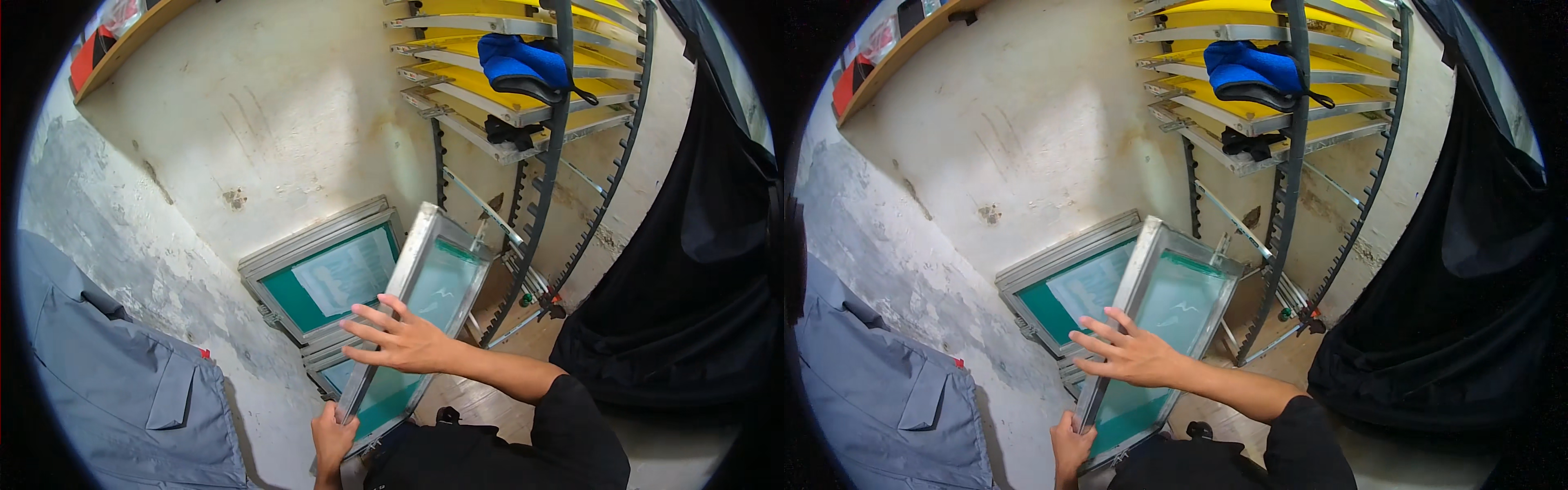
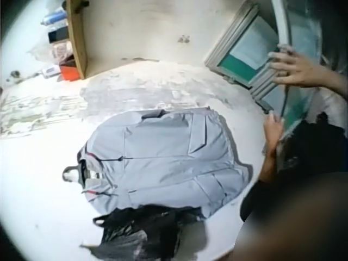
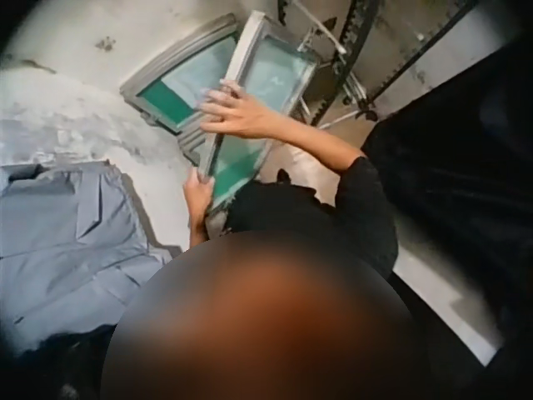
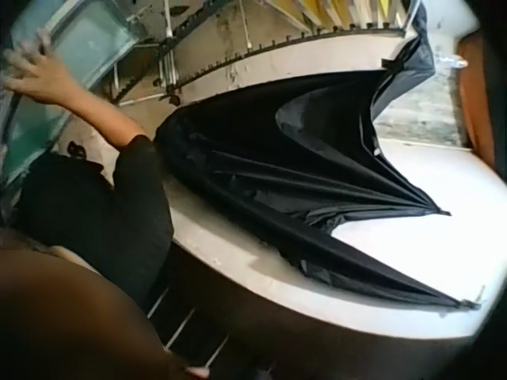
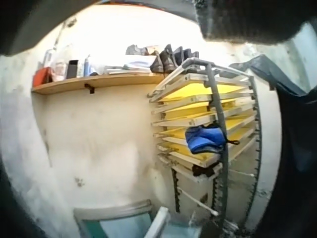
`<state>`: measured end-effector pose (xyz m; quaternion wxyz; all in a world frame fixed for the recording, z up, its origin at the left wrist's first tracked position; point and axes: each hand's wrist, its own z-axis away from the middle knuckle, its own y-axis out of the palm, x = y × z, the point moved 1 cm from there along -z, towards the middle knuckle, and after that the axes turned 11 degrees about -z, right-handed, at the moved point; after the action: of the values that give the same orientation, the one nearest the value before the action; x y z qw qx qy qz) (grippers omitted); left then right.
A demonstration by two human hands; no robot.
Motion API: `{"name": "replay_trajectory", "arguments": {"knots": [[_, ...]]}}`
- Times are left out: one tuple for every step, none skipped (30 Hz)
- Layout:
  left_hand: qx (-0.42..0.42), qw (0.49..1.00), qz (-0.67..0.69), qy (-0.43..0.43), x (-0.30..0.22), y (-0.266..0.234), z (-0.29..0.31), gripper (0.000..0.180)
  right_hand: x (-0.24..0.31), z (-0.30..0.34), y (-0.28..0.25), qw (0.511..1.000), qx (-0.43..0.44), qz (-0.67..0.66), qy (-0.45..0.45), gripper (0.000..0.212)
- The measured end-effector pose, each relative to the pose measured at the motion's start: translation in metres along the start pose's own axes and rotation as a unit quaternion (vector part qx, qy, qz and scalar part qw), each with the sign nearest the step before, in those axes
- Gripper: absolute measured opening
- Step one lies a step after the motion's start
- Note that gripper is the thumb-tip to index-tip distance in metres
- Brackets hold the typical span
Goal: Apply black adhesive tape to the frame of a silk screen to seal the edges.
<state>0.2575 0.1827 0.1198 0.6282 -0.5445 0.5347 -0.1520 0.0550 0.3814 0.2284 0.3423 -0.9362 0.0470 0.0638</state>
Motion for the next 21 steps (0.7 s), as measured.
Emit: {"name": "replay_trajectory", "arguments": {"knots": [[-0.023,1.0,0.005,-0.014,0.003,-0.001,0.003,0.025,0.001,0.008,0.0,1.0,0.009,-0.003,0.006,0.045],[-0.018,1.0,0.008,-0.024,0.007,-0.003,0.005,0.025,0.001,0.018,0.002,0.997,-0.053,-0.037,0.037,0.052],[-0.035,0.999,0.019,-0.031,0.012,-0.006,0.007,0.026,-0.002,0.031,0.006,0.991,-0.088,-0.067,0.076,0.06],[-0.06,0.997,0.027,-0.031,0.016,-0.01,0.008,0.027,-0.011,0.048,0.01,0.981,-0.141,-0.069,0.116,0.07],[-0.055,0.997,0.032,-0.04,0.021,-0.014,0.009,0.027,-0.021,0.069,0.016,0.952,-0.228,-0.105,0.176,0.069],[-0.082,0.995,0.043,-0.033,0.024,-0.02,0.01,0.03,-0.032,0.094,0.026,0.915,-0.272,-0.135,0.264,0.069],[-0.109,0.992,0.054,-0.028,0.028,-0.026,0.012,0.032,-0.042,0.122,0.04,0.871,-0.331,-0.127,0.34,0.07],[-0.108,0.992,0.041,-0.052,0.032,-0.034,0.011,0.04,-0.049,0.152,0.059,0.801,-0.37,-0.14,0.449,0.067],[-0.12,0.989,0.063,-0.051,0.034,-0.041,0.01,0.043,-0.058,0.178,0.082,0.742,-0.427,-0.17,0.488,0.064],[-0.131,0.987,0.079,-0.05,0.034,-0.048,0.008,0.046,-0.063,0.206,0.104,0.692,-0.435,-0.209,0.537,0.064],[-0.136,0.988,0.044,-0.057,0.034,-0.056,0.007,0.048,-0.063,0.233,0.124,0.635,-0.392,-0.268,0.609,0.07],[-0.122,0.989,0.051,-0.071,0.033,-0.06,0.004,0.048,-0.06,0.256,0.142,0.567,-0.345,-0.322,0.675,0.076],[-0.11,0.986,0.107,-0.067,0.032,-0.065,-0.003,0.046,-0.057,0.269,0.157,0.549,-0.287,-0.379,0.688,0.082],[-0.099,0.98,0.162,-0.062,0.031,-0.069,-0.008,0.045,-0.054,0.277,0.168,0.517,-0.221,-0.43,0.706,0.089],[-0.075,0.962,0.26,-0.043,0.028,-0.07,-0.012,0.034,-0.04,0.281,0.176,0.428,-0.201,-0.488,0.733,0.092],[-0.07,0.964,0.249,-0.055,0.028,-0.072,-0.019,0.034,-0.025,0.28,0.182,0.335,-0.174,-0.545,0.748,0.095],[-0.067,0.957,0.278,-0.046,0.029,-0.073,-0.025,0.034,-0.018,0.275,0.186,0.271,-0.206,-0.623,0.704,0.1],[-0.067,0.946,0.317,-0.011,0.031,-0.072,-0.031,0.037,-0.017,0.272,0.186,0.255,-0.218,-0.593,0.732,0.1],[-0.057,0.952,0.298,-0.032,0.036,-0.071,-0.039,0.041,-0.017,0.268,0.186,0.288,-0.252,-0.607,0.696,0.1],[-0.058,0.952,0.3,-0.003,0.043,-0.07,-0.049,0.047,-0.015,0.267,0.185,0.336,-0.283,-0.622,0.648,0.1],[-0.034,0.952,0.304,-0.022,0.053,-0.068,-0.06,0.046,-0.016,0.271,0.182,0.364,-0.277,-0.572,0.68,0.097]]}}
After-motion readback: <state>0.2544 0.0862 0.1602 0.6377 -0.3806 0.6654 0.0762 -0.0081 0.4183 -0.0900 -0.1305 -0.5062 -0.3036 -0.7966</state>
